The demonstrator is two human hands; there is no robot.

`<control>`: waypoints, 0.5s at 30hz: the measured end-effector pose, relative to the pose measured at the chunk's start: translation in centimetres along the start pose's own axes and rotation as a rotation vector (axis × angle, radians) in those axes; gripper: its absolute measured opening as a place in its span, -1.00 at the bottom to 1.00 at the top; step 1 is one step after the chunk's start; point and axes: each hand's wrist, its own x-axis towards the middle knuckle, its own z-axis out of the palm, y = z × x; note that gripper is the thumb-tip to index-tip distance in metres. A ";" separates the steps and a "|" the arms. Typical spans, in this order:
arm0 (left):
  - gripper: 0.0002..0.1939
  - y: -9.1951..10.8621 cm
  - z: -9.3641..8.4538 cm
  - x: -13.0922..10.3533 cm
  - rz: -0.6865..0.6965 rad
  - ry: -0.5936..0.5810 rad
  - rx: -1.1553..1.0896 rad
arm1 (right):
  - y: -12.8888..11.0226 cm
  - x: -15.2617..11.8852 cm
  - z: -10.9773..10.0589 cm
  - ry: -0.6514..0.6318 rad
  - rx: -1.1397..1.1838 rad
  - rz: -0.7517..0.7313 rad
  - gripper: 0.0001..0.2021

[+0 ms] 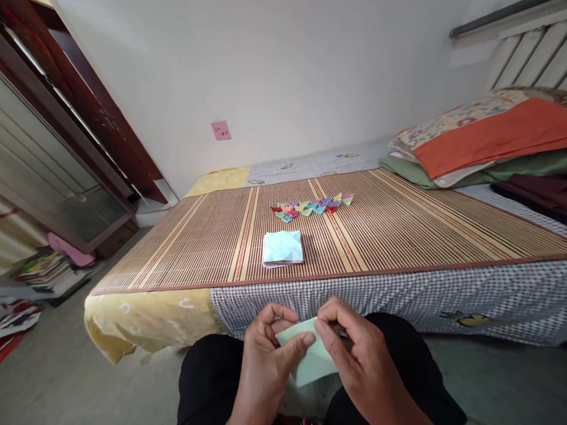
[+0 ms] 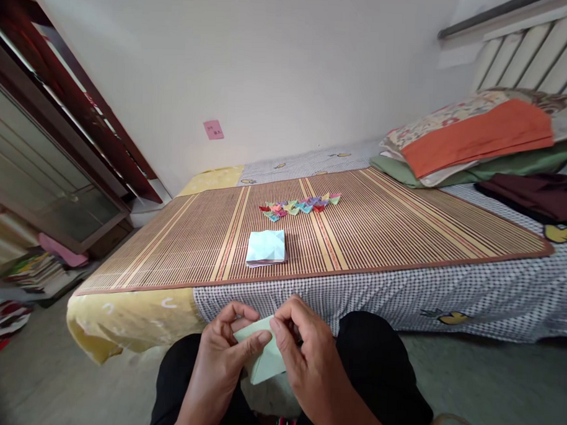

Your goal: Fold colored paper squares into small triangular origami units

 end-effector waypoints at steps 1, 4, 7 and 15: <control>-0.53 -0.1 -0.1 0.0 -0.008 0.005 -0.010 | 0.1 -0.1 0.2 0.023 -0.025 -0.021 -0.75; -0.56 -0.3 -0.6 -0.1 -0.035 -0.003 -0.020 | 0.5 -0.2 0.2 0.058 -0.080 -0.034 -0.77; -0.53 -0.6 -1.0 -0.3 -0.033 -0.048 0.016 | 1.0 0.0 -0.2 0.058 -0.100 -0.017 -0.76; -0.50 -0.1 -1.6 0.2 -0.054 -0.141 0.038 | 0.9 0.7 -1.0 0.009 -0.079 -0.003 -0.74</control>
